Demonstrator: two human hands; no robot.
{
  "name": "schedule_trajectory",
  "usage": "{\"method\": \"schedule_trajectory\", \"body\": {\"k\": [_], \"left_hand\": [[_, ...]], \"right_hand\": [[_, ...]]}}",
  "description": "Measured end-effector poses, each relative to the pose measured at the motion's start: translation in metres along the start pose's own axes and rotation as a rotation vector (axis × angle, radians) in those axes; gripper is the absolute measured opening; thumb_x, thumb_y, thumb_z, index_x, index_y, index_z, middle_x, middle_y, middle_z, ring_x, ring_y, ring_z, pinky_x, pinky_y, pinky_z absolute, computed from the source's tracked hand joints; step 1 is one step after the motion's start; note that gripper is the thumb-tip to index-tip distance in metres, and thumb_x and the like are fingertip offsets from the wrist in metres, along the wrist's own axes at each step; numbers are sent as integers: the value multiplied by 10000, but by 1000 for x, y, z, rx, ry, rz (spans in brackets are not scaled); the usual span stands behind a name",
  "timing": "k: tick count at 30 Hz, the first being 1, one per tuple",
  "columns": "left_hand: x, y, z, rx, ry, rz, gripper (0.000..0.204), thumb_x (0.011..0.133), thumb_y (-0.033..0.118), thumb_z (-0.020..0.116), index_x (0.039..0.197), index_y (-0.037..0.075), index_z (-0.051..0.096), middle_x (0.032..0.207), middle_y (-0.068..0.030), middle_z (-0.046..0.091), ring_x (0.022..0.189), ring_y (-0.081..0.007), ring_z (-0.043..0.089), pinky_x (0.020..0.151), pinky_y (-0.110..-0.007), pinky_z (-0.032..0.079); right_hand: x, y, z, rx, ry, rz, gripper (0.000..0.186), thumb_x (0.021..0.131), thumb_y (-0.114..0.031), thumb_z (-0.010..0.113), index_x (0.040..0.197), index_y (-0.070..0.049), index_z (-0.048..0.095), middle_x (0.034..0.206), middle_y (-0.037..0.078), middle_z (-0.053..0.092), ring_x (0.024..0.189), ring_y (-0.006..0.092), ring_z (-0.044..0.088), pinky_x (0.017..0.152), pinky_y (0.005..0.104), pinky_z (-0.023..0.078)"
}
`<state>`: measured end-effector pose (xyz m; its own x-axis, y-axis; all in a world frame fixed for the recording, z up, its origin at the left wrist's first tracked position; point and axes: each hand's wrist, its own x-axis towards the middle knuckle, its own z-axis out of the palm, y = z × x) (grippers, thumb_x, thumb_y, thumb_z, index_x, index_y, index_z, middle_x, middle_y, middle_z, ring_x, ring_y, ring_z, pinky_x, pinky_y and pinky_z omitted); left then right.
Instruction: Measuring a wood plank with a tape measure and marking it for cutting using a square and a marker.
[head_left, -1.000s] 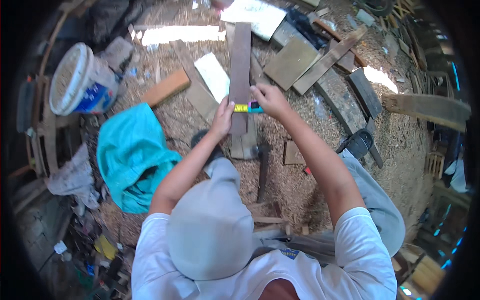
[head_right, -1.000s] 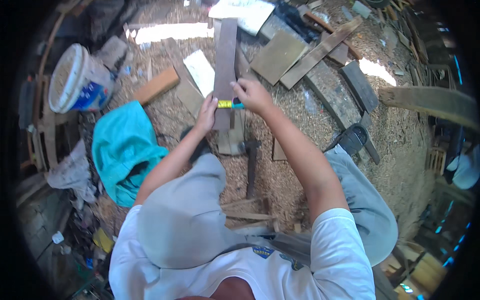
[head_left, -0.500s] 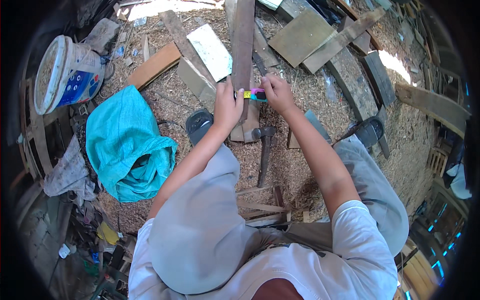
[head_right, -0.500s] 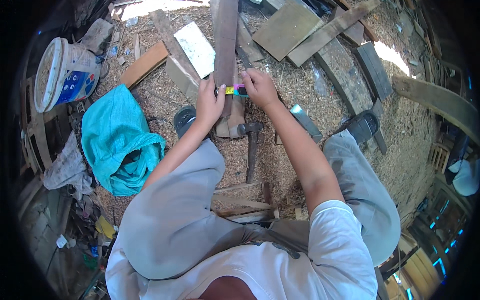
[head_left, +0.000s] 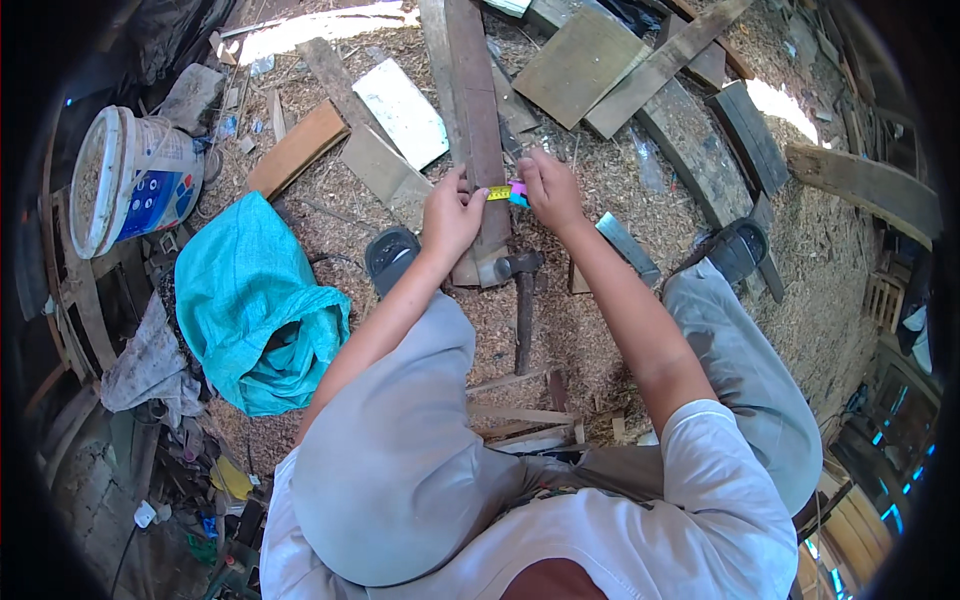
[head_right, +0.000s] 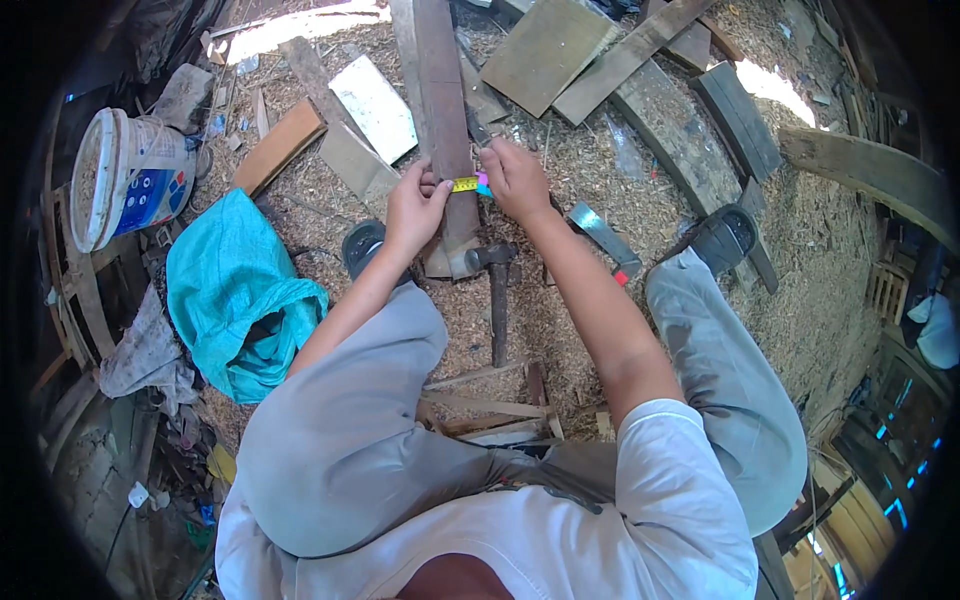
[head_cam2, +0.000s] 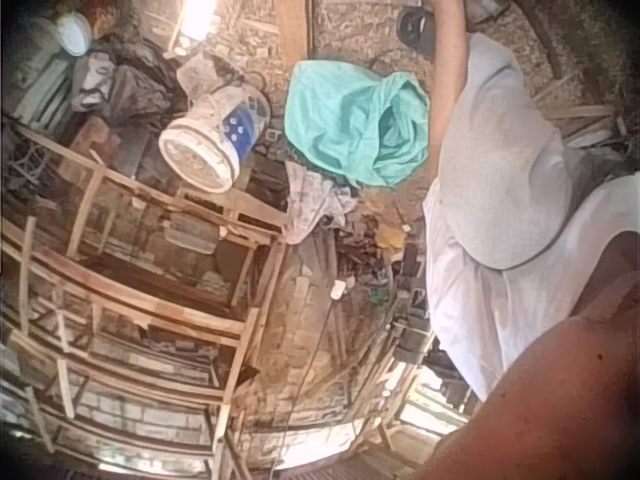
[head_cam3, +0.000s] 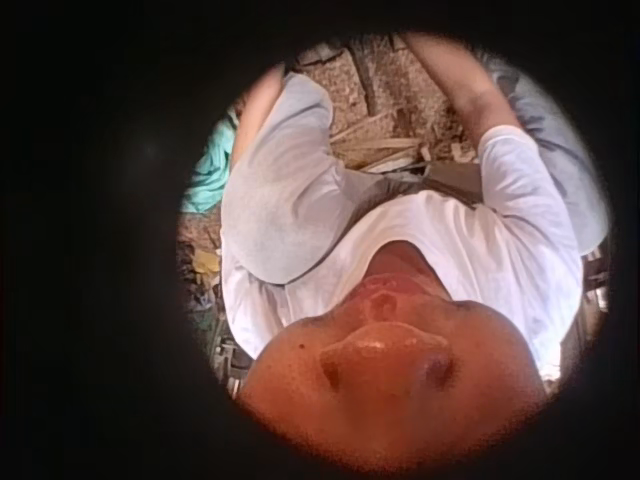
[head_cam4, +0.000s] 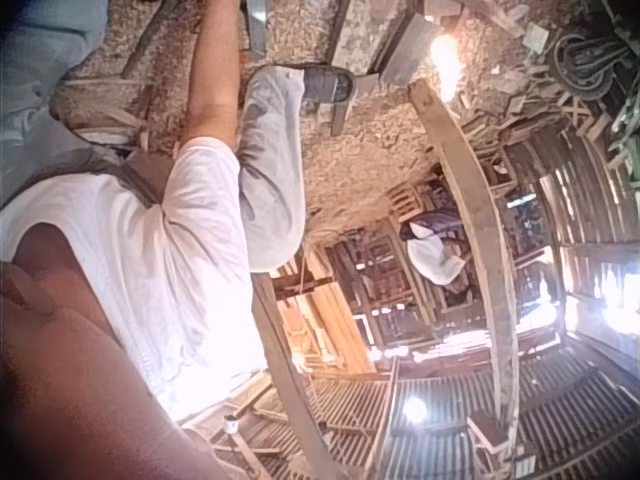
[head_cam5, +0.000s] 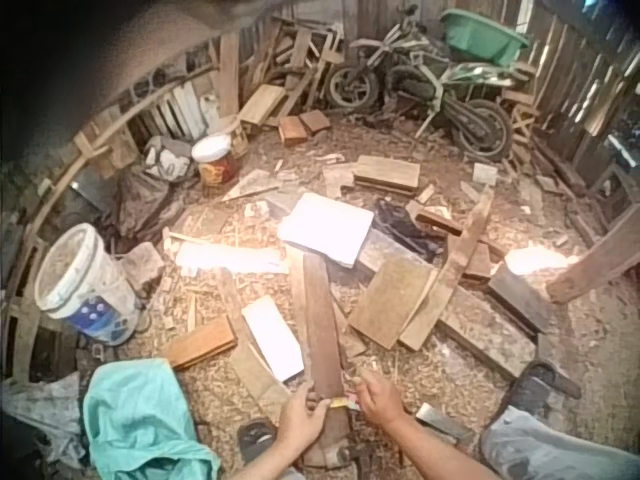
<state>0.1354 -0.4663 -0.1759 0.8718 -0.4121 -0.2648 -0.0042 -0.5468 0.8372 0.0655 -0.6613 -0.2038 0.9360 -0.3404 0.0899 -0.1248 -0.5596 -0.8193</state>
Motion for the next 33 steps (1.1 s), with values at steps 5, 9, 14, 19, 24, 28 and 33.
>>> {"method": "schedule_trajectory", "body": {"k": [5, 9, 14, 19, 24, 28, 33], "left_hand": [[1, -3, -8, 35, -17, -13, 547, 937, 122, 757, 1410, -91, 584, 980, -216, 753, 789, -282, 755, 741, -414, 598], [0, -19, -7, 15, -21, -32, 528, 945, 123, 750, 1401, -89, 590, 1044, -232, 730, 793, -291, 755, 744, -414, 597], [-2, -20, -5, 52, 14, 34, 495, 956, 124, 750, 1382, -83, 605, 1109, -225, 673, 816, -280, 744, 769, -403, 596], [2, -29, -4, 48, 3, 6, 468, 956, 119, 752, 1358, -82, 622, 1107, -220, 685, 817, -270, 745, 776, -391, 602], [7, -44, -7, 80, -40, 5, 464, 1000, 98, 716, 1409, -74, 581, 1002, -130, 730, 823, -161, 729, 746, -309, 580], [8, -42, -3, 75, -42, 21, 454, 1002, 100, 712, 1403, -63, 572, 986, -129, 739, 821, -161, 737, 739, -312, 580], [4, -20, -5, 35, -42, -23, 482, 991, 108, 725, 1420, -17, 543, 988, -141, 742, 815, -184, 747, 737, -338, 584]], "right_hand": [[-11, 0, -15, 30, 69, 32, 338, 1052, -387, 609, 1085, -52, 637, 980, 190, 671, 941, 425, 658, 826, 511, 503], [-36, 5, -31, -180, 70, -229, 485, 987, -461, 676, 1244, -51, 628, 1202, 184, 670, 1165, 415, 616, 1017, 526, 444], [-86, 14, -50, -282, 197, 13, 496, 998, -444, 668, 1301, -55, 609, 1233, 186, 654, 1172, 402, 600, 1037, 511, 405], [-113, 8, -55, -394, 167, 9, 467, 943, -323, 753, 1301, -61, 610, 1237, 165, 653, 1181, 374, 597, 1036, 494, 397], [-98, 1, -47, -577, 67, 161, 486, 870, -221, 775, 1306, -62, 631, 1254, 142, 653, 1216, 346, 585, 1041, 497, 396], [-72, 16, -42, -763, -140, 360, 350, 847, -162, 760, 1174, -68, 675, 1151, 130, 704, 1164, 332, 624, 1022, 496, 407], [-58, 24, -48, -686, -121, 452, 194, 870, -133, 733, 1042, -58, 685, 1023, 148, 742, 1038, 347, 706, 968, 504, 471]]}}
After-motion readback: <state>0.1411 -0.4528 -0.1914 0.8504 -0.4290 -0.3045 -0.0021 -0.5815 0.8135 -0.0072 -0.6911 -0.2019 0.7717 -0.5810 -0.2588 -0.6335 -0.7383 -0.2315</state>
